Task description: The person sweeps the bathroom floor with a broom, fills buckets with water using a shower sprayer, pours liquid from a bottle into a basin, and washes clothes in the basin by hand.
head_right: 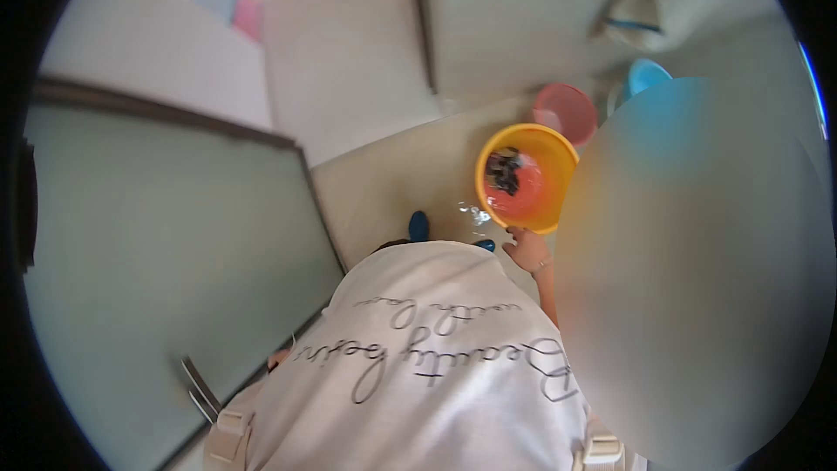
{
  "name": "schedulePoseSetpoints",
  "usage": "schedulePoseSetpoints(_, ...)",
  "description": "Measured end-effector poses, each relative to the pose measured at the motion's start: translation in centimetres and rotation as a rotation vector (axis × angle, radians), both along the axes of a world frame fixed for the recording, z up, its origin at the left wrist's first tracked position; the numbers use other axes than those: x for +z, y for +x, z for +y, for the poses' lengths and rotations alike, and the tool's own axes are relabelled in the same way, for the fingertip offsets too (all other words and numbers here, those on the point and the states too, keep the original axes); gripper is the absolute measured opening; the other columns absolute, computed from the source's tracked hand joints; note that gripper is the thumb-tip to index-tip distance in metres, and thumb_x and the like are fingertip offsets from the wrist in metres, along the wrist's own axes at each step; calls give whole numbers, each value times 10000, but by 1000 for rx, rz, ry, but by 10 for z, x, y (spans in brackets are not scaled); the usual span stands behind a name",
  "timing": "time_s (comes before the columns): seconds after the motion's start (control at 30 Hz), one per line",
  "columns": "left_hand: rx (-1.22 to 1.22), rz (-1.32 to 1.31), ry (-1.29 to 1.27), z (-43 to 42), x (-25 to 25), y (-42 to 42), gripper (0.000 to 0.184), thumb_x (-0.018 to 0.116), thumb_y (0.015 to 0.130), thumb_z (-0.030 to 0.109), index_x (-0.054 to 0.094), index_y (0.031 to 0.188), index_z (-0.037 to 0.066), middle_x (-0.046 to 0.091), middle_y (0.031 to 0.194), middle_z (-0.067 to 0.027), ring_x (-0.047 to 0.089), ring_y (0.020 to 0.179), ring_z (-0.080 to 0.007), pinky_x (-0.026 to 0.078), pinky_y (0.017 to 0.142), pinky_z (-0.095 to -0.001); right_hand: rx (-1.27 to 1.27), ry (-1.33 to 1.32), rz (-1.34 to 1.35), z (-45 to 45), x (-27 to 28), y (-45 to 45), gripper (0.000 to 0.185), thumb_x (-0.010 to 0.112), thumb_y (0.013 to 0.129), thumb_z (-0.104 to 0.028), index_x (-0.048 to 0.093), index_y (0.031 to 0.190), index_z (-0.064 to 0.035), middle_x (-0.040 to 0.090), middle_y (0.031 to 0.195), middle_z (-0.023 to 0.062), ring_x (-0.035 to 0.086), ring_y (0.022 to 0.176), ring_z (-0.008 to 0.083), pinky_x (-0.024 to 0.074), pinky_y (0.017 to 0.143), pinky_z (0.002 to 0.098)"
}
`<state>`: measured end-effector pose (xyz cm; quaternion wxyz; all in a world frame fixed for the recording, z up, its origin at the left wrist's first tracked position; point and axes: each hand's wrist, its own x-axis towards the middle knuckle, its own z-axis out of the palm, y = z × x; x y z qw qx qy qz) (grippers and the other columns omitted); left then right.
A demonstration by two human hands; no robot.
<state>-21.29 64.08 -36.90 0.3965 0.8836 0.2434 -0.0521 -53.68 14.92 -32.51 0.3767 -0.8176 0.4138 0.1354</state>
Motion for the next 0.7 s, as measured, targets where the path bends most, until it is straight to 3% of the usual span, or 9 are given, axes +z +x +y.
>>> schedulePoseSetpoints(0.27, -1155, 214, 435, -194, -32, 44, 311, 430, 794, 234, 580, 900, -17, 544, 995, -201, 510, 932, -292, 372, 837, -346, -404, 42, 9, 8, 21, -77, 408, 559, 703, -207, 514, 1071, -37, 555, 981, 186, 530, 909, 309, 414, 800, 369)
schedulePoseSetpoints(0.3, -1280, 206, 477, -280, -21, 71, 283, 455, 785, 232, 586, 805, -18, 566, 906, -191, 522, 876, -291, 375, 823, -346, -491, 92, 53, -17, 6, -67, 408, 559, 703, -207, 514, 1071, -37, 555, 981, 186, 530, 909, 309, 414, 800, 369)
schedulePoseSetpoints(0.33, -1400, 146, 480, -348, -6, 82, 281, 480, 775, 231, 593, 710, -18, 587, 817, -181, 535, 821, -291, 377, 808, -347, -558, 120, 77, -18, 3, -72, 403, 556, 709, -209, 514, 1071, -38, 555, 981, 184, 529, 908, 308, 414, 800, 369)
schedulePoseSetpoints(0.4, -1453, -44, 203, -443, -57, 131, 237, 554, 727, 178, 550, 585, -12, 586, 695, -148, 540, 715, -291, 378, 802, -359, -684, 150, 117, -21, -20, -79, 394, 551, 722, -215, 514, 1073, -41, 549, 996, 181, 523, 921, 313, 411, 810, 368)
schedulePoseSetpoints(0.5, -1800, 22, 356, -586, -66, 138, 136, 610, 671, 111, 558, 629, -7, 550, 609, -116, 515, 596, -277, 368, 816, -377, -970, 221, 117, -24, -57, -91, 402, 548, 720, -223, 513, 1076, -40, 539, 1019, 183, 513, 943, 313, 404, 823, 369)
schedulePoseSetpoints(0.53, -1788, 32, 388, -661, -30, 112, 139, 641, 615, 55, 600, 739, 11, 508, 574, -81, 469, 530, -214, 408, 719, -361, -1070, 247, 71, -59, -67, -89, 402, 548, 720, -223, 513, 1076, -40, 539, 1019, 183, 513, 943, 313, 404, 823, 369)
schedulePoseSetpoints(0.6, -2282, -496, 164, -731, -107, 130, 203, 629, 640, 81, 614, 838, 41, 473, 557, -51, 417, 492, -159, 402, 564, -307, -1294, 227, 66, -67, -77, -100, 409, 537, 722, -232, 510, 1079, -36, 526, 1046, 188, 504, 963, 313, 399, 831, 370)
schedulePoseSetpoints(0.67, -2262, 112, 494, -816, -129, 114, 148, 576, 677, 85, 625, 812, 52, 517, 583, -75, 468, 518, -175, 380, 496, -310, -1515, 234, 32, -89, -81, -105, 413, 531, 722, -235, 508, 1082, -34, 524, 1052, 189, 501, 970, 313, 398, 833, 368)
schedulePoseSetpoints(0.7, -2334, 121, 501, -841, -158, 103, 148, 576, 677, 85, 625, 812, 52, 517, 583, -75, 468, 518, -175, 380, 496, -310, -1621, 222, 45, -89, -81, -108, 417, 526, 723, -238, 507, 1085, -32, 521, 1057, 190, 499, 977, 312, 397, 835, 367)
